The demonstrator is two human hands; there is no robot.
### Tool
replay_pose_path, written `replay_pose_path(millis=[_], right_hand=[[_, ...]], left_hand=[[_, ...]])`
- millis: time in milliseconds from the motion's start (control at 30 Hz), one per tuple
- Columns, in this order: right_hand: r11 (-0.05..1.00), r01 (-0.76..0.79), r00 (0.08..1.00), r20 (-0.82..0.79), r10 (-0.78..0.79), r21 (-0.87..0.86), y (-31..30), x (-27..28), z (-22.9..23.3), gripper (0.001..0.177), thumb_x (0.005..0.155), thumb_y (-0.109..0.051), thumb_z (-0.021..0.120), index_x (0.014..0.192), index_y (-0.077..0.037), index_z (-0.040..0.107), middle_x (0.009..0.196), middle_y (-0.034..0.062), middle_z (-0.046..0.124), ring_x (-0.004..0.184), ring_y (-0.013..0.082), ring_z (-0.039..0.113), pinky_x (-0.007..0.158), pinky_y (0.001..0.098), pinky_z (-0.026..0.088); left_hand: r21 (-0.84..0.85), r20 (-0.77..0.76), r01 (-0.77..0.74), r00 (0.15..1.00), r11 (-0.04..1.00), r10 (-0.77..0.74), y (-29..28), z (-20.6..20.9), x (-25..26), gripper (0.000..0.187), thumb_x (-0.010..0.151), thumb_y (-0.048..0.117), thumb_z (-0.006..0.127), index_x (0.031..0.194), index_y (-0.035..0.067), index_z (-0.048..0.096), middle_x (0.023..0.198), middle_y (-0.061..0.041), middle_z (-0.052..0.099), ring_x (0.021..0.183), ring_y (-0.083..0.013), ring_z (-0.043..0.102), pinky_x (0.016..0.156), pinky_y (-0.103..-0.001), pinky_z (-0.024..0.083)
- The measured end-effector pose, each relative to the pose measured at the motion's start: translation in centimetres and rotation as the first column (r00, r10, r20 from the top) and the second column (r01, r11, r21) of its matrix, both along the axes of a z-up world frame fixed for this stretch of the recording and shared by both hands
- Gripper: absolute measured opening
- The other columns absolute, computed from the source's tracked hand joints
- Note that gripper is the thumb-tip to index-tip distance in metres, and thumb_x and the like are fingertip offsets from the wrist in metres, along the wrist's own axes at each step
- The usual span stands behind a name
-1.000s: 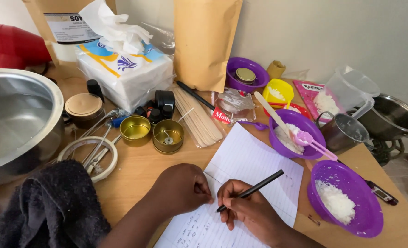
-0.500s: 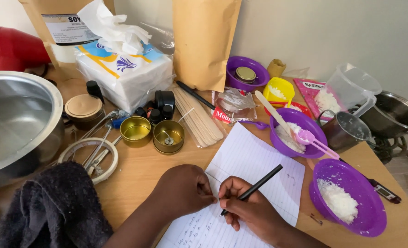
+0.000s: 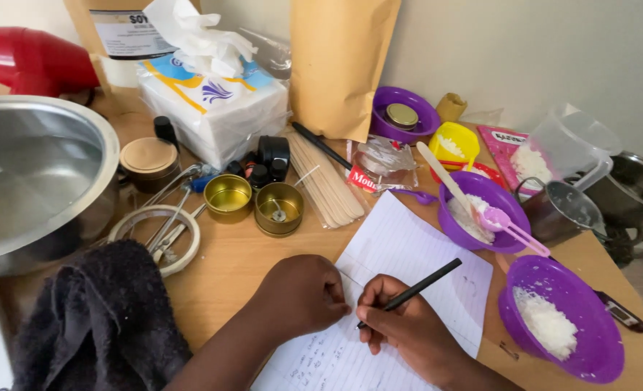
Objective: The person writes notes in a notebook and then places a wick into a metal candle tin as part of the candle-making process.
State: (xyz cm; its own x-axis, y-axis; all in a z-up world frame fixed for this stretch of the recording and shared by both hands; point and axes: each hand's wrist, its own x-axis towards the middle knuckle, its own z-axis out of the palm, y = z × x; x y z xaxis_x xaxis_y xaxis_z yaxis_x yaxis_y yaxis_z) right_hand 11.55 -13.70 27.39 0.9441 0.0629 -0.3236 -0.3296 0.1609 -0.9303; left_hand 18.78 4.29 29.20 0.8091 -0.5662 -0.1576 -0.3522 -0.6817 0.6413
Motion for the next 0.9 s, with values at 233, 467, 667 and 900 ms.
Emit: replay_pose_path(millis=[233, 467, 667, 900], right_hand=[[0.976, -0.063, 0.988, 0.121, 0.090, -0.210, 1.2, -0.8, 0.1, 0.021, 0.077, 0.005, 0.072, 0.071, -0.001, 0.053, 0.070, 0.0131, 0.060, 0.057, 0.0221, 0.063, 0.048, 0.0322, 0.055], [0.951, 0.010, 0.986, 0.163, 0.043, -0.310, 1.7, -1.2, -0.2, 0.026, 0.076, 0.005, 0.073, 0.064, -0.001, 0.051, 0.059, 0.0130, 0.056, 0.048, 0.0211, 0.061, 0.039, 0.0309, 0.052], [0.893, 0.031, 0.980, 0.191, 0.062, -0.449, 2.0, -1.3, 0.3, 0.026, 0.075, -0.001, 0.076, 0.062, -0.003, 0.053, 0.059, 0.0103, 0.061, 0.049, 0.0184, 0.065, 0.038, 0.0294, 0.056], [0.881, 0.006, 0.935, 0.316, 0.163, -0.473, 2.0, -1.5, 0.3, 0.028, 0.075, 0.001, 0.073, 0.061, -0.005, 0.050, 0.060, 0.0060, 0.055, 0.045, 0.0149, 0.057, 0.036, 0.0268, 0.055]], left_hand=[[-0.023, 0.034, 0.021, 0.999, 1.000, -0.020, 0.1, -0.6, 0.2, 0.010, 0.066, 0.030, 0.066, 0.058, 0.025, 0.062, 0.065, 0.013, 0.062, 0.066, -0.0099, 0.058, 0.059, -0.028, 0.043], [-0.010, -0.001, 0.020, 1.000, 1.000, -0.020, 0.1, -0.2, 0.0, 0.016, 0.068, 0.028, 0.070, 0.056, 0.025, 0.061, 0.062, 0.014, 0.062, 0.065, -0.0088, 0.058, 0.058, -0.027, 0.043], [-0.004, -0.007, 0.014, 1.000, 1.000, -0.014, 0.1, 0.0, 0.0, 0.016, 0.068, 0.029, 0.071, 0.056, 0.025, 0.061, 0.063, 0.014, 0.061, 0.064, -0.0078, 0.057, 0.057, -0.027, 0.042], [-0.009, -0.005, -0.002, 1.000, 1.000, 0.002, 0.0, -0.2, 0.0, 0.015, 0.066, 0.028, 0.069, 0.055, 0.024, 0.059, 0.062, 0.013, 0.061, 0.064, -0.0092, 0.057, 0.057, -0.028, 0.042]])
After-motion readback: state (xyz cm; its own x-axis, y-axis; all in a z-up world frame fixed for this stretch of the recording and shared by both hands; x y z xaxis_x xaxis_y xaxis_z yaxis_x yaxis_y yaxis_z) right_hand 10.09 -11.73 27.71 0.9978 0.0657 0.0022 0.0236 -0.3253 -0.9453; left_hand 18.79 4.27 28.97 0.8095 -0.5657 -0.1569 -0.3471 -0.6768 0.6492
